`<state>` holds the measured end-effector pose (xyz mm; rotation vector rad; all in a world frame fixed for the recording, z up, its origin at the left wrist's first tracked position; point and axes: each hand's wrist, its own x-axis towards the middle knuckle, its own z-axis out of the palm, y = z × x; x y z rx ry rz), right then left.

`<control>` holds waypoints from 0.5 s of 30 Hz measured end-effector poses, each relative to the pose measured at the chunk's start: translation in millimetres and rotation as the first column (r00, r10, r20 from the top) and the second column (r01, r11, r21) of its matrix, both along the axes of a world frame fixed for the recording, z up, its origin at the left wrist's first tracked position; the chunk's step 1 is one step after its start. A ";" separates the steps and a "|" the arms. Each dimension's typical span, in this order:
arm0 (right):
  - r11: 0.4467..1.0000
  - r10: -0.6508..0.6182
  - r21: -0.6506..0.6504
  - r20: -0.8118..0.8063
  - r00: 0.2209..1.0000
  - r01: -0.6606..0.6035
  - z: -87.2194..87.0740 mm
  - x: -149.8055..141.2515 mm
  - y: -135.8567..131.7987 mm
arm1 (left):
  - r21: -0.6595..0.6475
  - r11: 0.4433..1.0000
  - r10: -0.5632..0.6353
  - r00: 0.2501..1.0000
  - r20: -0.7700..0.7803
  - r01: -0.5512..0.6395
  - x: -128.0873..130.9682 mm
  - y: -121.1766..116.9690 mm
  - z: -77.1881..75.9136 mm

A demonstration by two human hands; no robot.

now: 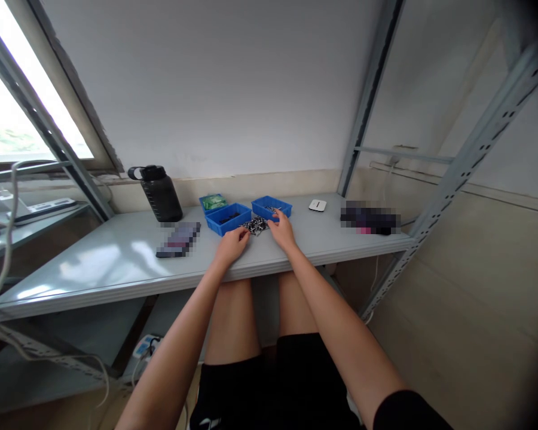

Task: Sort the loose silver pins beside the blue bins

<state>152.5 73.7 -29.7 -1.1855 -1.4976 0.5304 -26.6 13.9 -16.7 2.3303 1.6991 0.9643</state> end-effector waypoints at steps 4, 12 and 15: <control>1.000 -0.006 0.007 0.009 1.000 0.006 -0.3 0.4 0.1 | -0.006 1.000 0.004 1.000 -0.002 -0.004 0.1 -0.4 0.2; 1.000 -0.011 0.017 0.025 1.000 0.010 -1.2 0.2 0.6 | -0.014 1.000 0.001 1.000 -0.010 -0.001 0.3 -0.2 0.3; 1.000 -0.012 0.013 0.027 1.000 0.011 -0.9 -0.1 0.1 | -0.014 1.000 0.002 1.000 -0.012 -0.003 0.8 -0.8 1.2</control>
